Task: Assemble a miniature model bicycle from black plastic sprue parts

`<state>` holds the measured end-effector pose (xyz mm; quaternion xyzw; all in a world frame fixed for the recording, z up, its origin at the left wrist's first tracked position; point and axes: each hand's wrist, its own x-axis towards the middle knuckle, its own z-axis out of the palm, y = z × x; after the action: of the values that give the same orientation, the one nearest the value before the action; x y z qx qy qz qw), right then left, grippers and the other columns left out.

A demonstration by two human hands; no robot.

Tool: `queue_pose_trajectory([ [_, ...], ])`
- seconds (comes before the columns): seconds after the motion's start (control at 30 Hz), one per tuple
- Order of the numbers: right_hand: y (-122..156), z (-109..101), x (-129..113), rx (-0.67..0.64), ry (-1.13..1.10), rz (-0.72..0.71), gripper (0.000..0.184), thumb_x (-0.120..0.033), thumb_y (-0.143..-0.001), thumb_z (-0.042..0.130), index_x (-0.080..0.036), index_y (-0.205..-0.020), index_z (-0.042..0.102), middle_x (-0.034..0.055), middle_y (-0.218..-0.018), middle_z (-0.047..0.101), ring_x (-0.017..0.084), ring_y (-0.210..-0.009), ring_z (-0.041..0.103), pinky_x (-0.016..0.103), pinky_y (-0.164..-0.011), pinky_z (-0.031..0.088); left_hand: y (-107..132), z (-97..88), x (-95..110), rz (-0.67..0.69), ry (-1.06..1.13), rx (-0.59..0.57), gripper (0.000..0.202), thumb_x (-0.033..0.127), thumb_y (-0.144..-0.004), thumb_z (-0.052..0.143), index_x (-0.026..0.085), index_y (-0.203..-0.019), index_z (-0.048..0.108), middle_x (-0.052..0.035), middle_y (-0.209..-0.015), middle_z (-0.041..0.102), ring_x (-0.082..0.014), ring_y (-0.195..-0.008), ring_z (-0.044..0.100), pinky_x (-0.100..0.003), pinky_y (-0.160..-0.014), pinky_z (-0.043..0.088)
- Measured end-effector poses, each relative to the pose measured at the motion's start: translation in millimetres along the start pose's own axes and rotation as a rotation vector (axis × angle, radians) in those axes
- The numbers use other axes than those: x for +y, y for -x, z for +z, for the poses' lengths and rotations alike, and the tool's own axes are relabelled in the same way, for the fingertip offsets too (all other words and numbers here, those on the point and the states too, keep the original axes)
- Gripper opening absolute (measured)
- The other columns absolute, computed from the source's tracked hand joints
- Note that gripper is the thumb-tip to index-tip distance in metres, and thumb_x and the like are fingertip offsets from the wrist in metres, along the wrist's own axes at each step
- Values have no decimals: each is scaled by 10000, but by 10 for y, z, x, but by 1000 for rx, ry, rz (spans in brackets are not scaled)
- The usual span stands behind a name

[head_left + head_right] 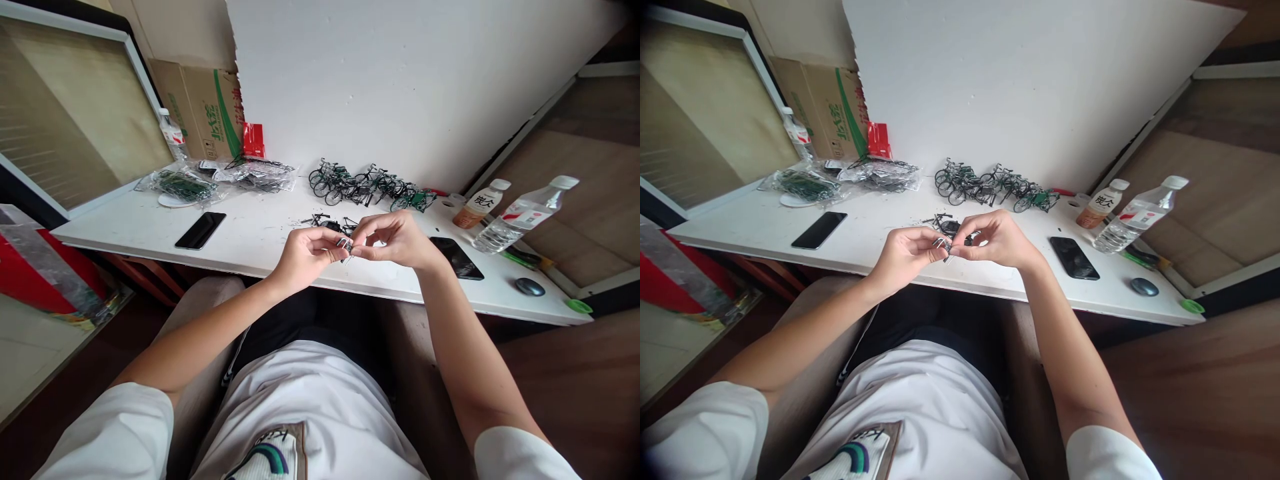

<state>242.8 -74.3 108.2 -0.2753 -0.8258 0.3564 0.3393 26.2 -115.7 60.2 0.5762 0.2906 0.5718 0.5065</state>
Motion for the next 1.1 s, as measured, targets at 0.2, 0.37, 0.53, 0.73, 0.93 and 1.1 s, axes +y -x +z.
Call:
queue_pose_trajectory([
  [0.2,-13,-5,138,-16,-101,-28,304,-483,-745,960,-220,-843,843,68,-868,791,185,-784,704,290,-665,544,-6,9,-2,67,19,1,361,431,-672,997,158,-819,812,-99,-956,778,-258,-919,757,-420,-898,628],
  [0.37,-37,19,173,-26,-168,-37,292,-454,-733,975,-211,-836,850,60,-832,780,168,-739,687,287,-645,546,-13,0,-23,150,-7,5,289,392,-707,986,168,-806,832,-95,-930,764,-235,-899,747,-385,-851,638],
  [0.53,-65,73,232,-26,-253,-73,249,-401,-731,982,-205,-817,857,64,-808,778,161,-716,675,286,-629,539,-17,-26,-68,247,-68,1,226,353,-750,964,173,-802,838,-93,-907,768,-206,-873,745,-331,-769,652],
  [0.73,-74,127,261,6,-268,-136,233,-380,-716,995,-212,-809,863,58,-773,760,159,-701,654,294,-631,524,7,-11,-78,321,-127,51,167,314,-794,932,178,-784,835,-88,-877,775,-189,-845,748,-303,-732,654],
  [0.93,-63,165,209,28,-288,-178,235,-389,-728,989,-211,-814,860,54,-763,749,164,-697,652,303,-624,523,75,29,15,333,-166,97,166,297,-805,923,168,-774,823,-71,-823,758,-170,-772,736,-287,-694,644],
  [1.1,-17,168,71,31,-238,-221,208,-382,-768,966,-218,-846,864,57,-772,754,171,-708,665,309,-630,539,160,72,105,401,-186,115,127,231,-868,860,161,-778,804,-70,-825,753,-163,-777,740,-273,-701,637],
])
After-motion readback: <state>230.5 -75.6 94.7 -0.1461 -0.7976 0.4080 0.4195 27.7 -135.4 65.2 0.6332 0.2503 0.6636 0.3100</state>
